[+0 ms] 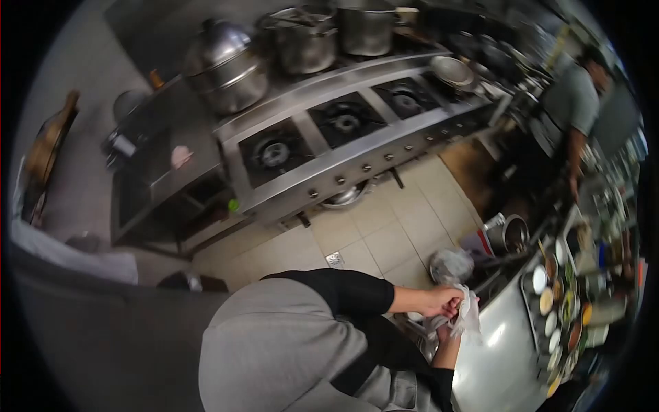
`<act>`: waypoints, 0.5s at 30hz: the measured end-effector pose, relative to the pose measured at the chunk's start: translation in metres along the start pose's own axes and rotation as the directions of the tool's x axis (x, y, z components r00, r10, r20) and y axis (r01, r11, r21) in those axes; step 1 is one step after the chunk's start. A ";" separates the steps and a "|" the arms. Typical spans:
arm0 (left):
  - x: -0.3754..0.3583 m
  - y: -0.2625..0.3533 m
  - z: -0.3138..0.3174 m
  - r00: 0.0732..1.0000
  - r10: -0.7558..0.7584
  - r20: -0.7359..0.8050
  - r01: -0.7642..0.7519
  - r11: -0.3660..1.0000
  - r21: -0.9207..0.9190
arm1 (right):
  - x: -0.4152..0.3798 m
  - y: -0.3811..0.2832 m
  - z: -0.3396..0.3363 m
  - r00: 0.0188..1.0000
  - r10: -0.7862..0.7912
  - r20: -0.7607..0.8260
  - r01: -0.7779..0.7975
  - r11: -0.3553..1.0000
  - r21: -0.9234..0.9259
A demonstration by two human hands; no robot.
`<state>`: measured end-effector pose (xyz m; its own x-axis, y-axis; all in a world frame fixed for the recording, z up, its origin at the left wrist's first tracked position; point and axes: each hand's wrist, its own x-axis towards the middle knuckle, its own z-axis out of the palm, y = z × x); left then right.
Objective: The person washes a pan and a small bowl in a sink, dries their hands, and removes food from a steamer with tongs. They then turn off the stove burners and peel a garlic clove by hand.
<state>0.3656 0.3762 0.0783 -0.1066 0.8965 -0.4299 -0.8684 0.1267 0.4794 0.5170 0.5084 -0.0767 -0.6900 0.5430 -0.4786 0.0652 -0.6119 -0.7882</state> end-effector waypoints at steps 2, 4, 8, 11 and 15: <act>0.033 -0.008 -0.020 0.992 -0.105 0.067 0.116 0.975 -0.189 | 0.002 -0.004 0.020 0.993 0.070 0.100 -0.075 0.996 0.052; 0.052 0.016 -0.034 0.986 -0.125 0.110 0.129 0.991 -0.024 | 0.027 -0.011 0.030 0.960 0.143 0.241 -0.171 0.981 0.096; 0.049 0.080 -0.080 0.979 -0.146 0.142 -0.036 0.563 0.826 | 0.053 -0.047 0.087 0.819 0.224 0.528 -0.336 0.934 0.124; -0.010 0.140 -0.111 0.924 0.266 0.275 -0.292 0.024 0.956 | 0.056 -0.097 0.145 0.996 -0.074 -0.046 -0.047 -0.012 -0.999; -0.101 0.240 -0.186 0.745 0.664 -0.057 -0.099 0.195 0.976 | 0.100 -0.083 0.094 0.976 -0.041 0.214 0.205 -0.157 -0.966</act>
<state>0.0773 0.2368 0.0944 -0.6840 0.7280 -0.0456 0.3136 0.3499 0.8827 0.3749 0.5592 -0.0225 -0.8304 0.4318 -0.3520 0.5444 0.7632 -0.3481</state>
